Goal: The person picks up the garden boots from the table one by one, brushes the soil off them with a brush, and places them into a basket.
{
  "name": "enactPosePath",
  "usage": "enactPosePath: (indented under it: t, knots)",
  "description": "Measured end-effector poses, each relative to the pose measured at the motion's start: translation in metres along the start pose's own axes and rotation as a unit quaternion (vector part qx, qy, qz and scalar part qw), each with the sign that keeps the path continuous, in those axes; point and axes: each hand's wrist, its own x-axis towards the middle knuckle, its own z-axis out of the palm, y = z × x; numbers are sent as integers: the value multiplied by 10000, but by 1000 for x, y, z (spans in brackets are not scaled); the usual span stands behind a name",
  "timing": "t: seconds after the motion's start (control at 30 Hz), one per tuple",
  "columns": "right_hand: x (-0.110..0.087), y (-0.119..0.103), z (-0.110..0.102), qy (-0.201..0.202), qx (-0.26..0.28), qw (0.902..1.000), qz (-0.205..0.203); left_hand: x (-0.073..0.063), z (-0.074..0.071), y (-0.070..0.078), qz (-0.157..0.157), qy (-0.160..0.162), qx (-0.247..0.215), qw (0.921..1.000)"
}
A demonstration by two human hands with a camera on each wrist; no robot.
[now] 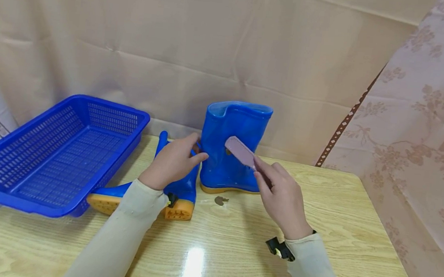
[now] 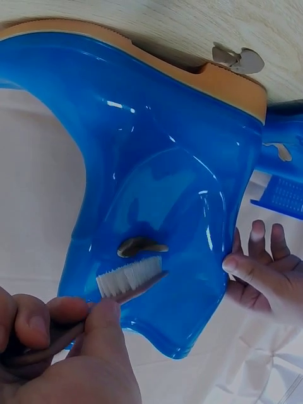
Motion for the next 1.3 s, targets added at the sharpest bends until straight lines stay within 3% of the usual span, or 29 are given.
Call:
enactPosePath:
  t: [0.6, 1.3]
  knots:
    - [1, 2, 1, -405, 85, 9990, 162, 0, 2, -2, -111, -146, -56, 9998]
    - [0, 1, 2, -97, 0, 9999, 93, -3, 1, 3, 65, -144, -55, 9999]
